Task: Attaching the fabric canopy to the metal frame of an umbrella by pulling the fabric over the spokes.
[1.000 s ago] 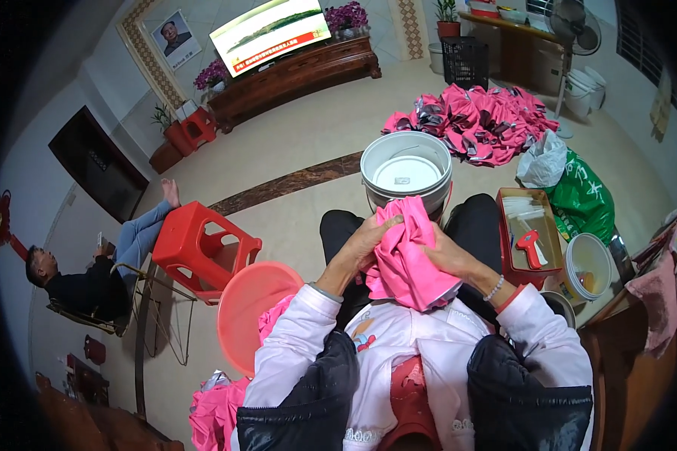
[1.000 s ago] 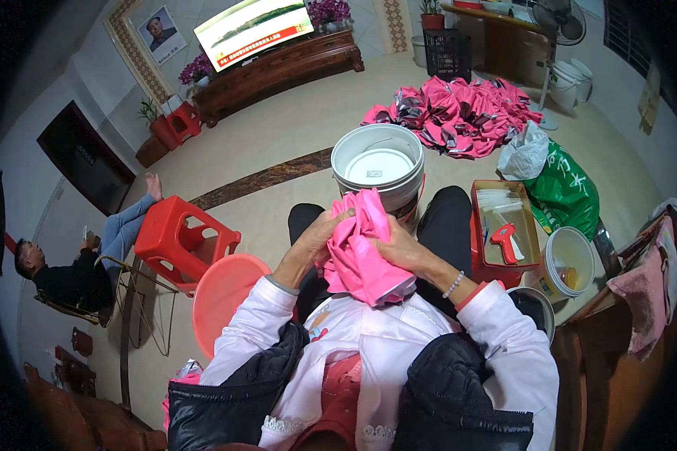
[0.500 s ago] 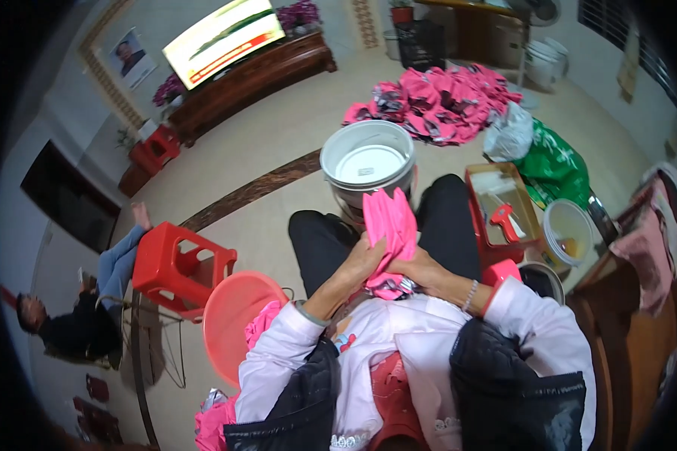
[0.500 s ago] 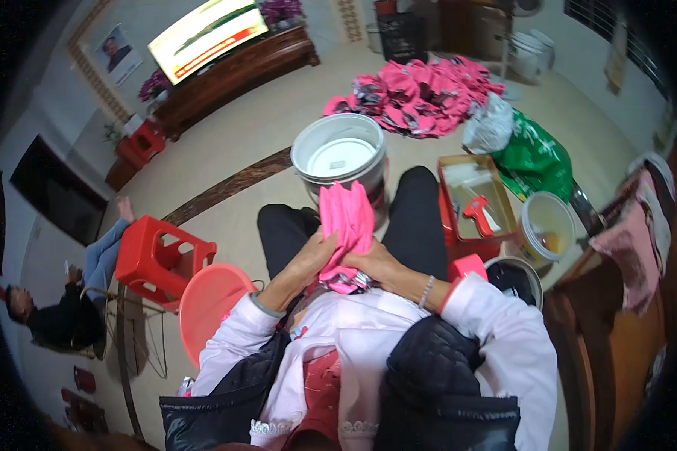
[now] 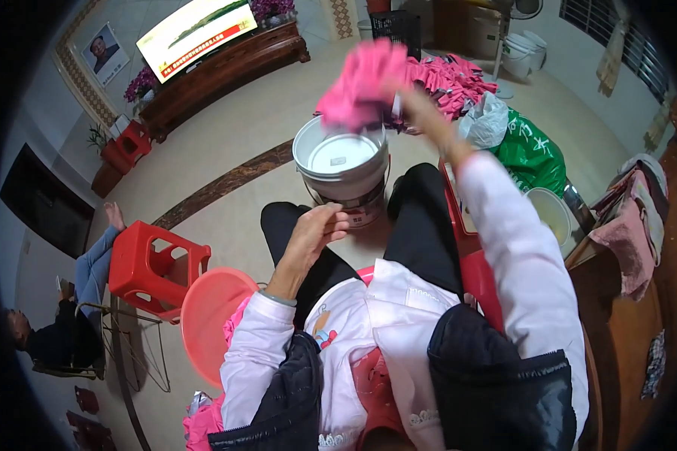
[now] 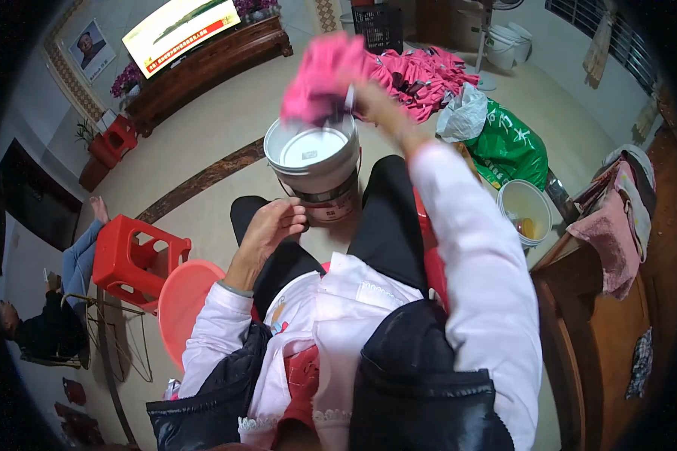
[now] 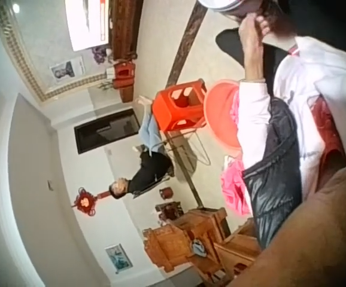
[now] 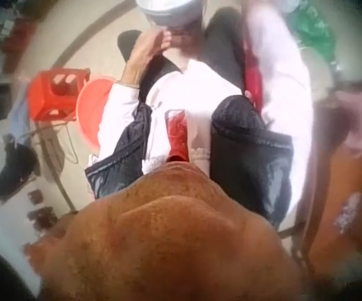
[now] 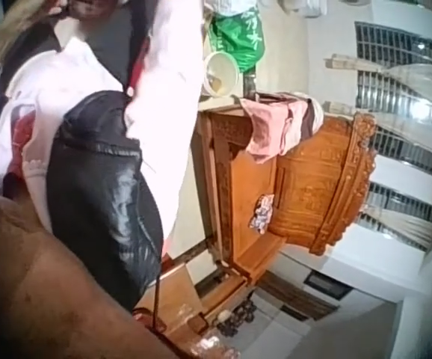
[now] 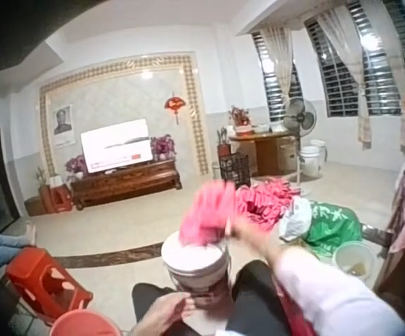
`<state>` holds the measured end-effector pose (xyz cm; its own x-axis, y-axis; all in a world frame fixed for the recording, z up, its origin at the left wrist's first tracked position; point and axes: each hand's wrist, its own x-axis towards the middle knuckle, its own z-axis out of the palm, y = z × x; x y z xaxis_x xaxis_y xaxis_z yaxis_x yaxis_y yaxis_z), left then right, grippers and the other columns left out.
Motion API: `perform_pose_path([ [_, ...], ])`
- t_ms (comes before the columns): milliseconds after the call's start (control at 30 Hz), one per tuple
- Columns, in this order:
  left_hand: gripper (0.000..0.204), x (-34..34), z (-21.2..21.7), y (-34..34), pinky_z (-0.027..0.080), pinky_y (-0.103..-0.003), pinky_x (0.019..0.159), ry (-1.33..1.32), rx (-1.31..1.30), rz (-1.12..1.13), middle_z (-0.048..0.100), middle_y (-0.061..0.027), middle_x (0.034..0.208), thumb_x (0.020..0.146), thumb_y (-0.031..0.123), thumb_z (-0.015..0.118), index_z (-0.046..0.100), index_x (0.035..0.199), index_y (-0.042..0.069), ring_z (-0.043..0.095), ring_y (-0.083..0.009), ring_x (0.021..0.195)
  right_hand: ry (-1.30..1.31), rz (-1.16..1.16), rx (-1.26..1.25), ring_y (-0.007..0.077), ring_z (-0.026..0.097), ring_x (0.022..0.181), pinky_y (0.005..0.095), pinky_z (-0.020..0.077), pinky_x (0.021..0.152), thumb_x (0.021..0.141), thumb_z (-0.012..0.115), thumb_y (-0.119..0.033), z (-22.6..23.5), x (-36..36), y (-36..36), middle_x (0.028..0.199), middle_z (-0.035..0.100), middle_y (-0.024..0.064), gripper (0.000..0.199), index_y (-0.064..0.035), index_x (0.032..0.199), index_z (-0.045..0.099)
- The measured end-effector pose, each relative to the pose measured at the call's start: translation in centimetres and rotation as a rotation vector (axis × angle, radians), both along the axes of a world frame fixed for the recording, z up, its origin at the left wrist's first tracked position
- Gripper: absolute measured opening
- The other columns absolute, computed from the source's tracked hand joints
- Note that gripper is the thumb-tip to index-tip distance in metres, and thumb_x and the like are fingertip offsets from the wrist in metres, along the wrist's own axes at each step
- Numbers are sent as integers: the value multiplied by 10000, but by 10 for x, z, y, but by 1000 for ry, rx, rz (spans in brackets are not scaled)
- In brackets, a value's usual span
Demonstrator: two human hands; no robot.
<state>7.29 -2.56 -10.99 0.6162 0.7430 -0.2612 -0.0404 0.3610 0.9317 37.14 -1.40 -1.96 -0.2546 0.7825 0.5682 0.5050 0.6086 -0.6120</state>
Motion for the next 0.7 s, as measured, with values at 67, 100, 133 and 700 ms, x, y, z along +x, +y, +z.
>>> perform_pose_path([
  [67,254,13,2,-9,509,-250,662,46,-36,-166,591,-55,856,885,216,480,534,1015,5,587,-127,739,853,-500,-127,198,520,991,317,471,818,781,596,-102,31,55,23,1218,447,137,539,-59,1268,368],
  [100,250,13,1,-14,503,-239,643,49,-40,-168,591,-49,833,868,227,512,547,988,10,584,-120,717,1132,-586,-274,215,546,940,329,491,783,780,607,-138,43,54,33,1170,474,155,500,-53,1223,393],
  [133,249,13,0,-16,498,-228,624,52,-45,-174,590,-43,810,850,237,544,560,961,15,581,-114,694,1408,-675,-427,233,572,890,341,511,749,779,618,-174,53,54,42,1121,501,173,465,-48,1178,417],
  [700,326,14,-28,-26,302,-216,446,75,152,-363,471,13,542,868,262,485,504,607,67,430,-63,500,-668,-654,-329,364,576,804,424,442,717,744,505,-228,-154,24,10,833,594,233,295,29,864,589],
])
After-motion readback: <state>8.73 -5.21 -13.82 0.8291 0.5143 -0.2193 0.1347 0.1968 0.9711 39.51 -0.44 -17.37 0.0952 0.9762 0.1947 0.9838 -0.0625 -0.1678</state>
